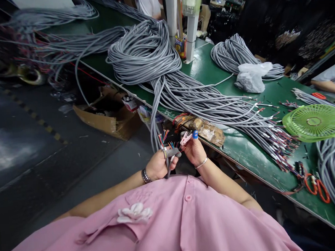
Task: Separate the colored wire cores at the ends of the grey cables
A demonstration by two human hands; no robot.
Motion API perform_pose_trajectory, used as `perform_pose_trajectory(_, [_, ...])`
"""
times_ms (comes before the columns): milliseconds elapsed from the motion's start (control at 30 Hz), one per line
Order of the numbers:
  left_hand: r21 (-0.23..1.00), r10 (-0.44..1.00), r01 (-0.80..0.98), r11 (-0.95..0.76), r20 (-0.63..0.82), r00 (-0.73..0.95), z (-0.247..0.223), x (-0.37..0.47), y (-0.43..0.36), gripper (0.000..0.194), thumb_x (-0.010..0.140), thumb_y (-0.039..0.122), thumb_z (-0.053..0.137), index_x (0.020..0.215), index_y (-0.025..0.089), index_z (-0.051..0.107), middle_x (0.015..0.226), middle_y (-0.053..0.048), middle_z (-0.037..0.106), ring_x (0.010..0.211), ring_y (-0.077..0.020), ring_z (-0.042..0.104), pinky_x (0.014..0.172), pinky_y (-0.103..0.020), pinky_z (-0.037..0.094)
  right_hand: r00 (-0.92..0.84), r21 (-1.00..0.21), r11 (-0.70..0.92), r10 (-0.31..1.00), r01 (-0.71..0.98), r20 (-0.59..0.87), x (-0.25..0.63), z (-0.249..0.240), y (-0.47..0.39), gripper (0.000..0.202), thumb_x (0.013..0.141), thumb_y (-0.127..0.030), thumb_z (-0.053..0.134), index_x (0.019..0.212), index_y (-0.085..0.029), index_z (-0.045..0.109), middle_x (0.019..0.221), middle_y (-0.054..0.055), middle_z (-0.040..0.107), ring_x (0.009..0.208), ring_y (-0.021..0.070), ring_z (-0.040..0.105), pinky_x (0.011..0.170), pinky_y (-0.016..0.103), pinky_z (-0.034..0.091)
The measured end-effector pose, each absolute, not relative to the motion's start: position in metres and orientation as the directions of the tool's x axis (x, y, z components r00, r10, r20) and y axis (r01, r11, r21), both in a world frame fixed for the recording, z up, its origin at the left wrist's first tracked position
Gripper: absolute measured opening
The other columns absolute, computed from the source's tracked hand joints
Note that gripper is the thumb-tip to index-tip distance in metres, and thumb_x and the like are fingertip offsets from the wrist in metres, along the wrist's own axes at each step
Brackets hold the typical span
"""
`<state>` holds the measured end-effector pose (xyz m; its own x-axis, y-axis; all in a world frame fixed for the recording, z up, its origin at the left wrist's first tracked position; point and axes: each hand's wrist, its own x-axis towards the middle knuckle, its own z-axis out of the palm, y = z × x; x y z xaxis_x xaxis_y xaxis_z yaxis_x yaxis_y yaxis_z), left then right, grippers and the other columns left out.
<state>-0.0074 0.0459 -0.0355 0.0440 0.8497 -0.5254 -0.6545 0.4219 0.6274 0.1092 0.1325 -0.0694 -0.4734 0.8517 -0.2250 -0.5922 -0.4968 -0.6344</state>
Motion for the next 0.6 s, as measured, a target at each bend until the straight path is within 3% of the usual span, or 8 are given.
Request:
perform_pose_trajectory(300, [0.705, 0.894, -0.61, 0.361, -0.448, 0.012, -0.044, -0.009, 0.032, 0.024, 0.069, 0.033, 0.073, 0.074, 0.014, 0.058, 0.055, -0.002, 0.062, 0.037, -0.0102, 0.049, 0.033, -0.021, 0.036, -0.569, -0.623, -0.578, 0.784, -0.527, -0.246, 0.125, -0.065, 0.128, 0.049, 0.082, -0.067, 0.048, 0.088, -0.02, 0.062, 0.081, 0.003, 0.062, 0.065, 0.0117, 0.053, 0.057, 0.022, 0.045])
perform_pose_trajectory(467, [0.71, 0.882, -0.611, 0.35, -0.469, -0.04, -0.039, -0.008, 0.028, 0.025, 0.067, 0.033, 0.074, 0.074, 0.014, 0.06, 0.054, -0.002, 0.061, 0.037, -0.0094, 0.048, 0.033, -0.019, 0.035, -0.615, -0.614, -0.591, 0.761, -0.524, -0.207, 0.125, -0.063, 0.129, 0.046, 0.082, -0.061, 0.054, 0.092, -0.018, 0.065, 0.087, 0.004, 0.064, 0.067, 0.011, 0.055, 0.057, 0.021, 0.047])
perform_pose_trajectory(600, [0.708, 0.893, -0.626, 0.328, -0.449, -0.041, -0.035, -0.006, 0.03, 0.025, 0.066, 0.033, 0.075, 0.075, 0.014, 0.06, 0.053, 0.0, 0.059, 0.038, -0.009, 0.048, 0.033, -0.019, 0.035, -0.568, -0.681, -0.536, 0.796, -0.5, -0.209, 0.119, -0.061, 0.13, 0.038, 0.081, -0.053, 0.062, 0.092, -0.017, 0.066, 0.089, 0.004, 0.065, 0.064, 0.0096, 0.053, 0.056, 0.02, 0.046])
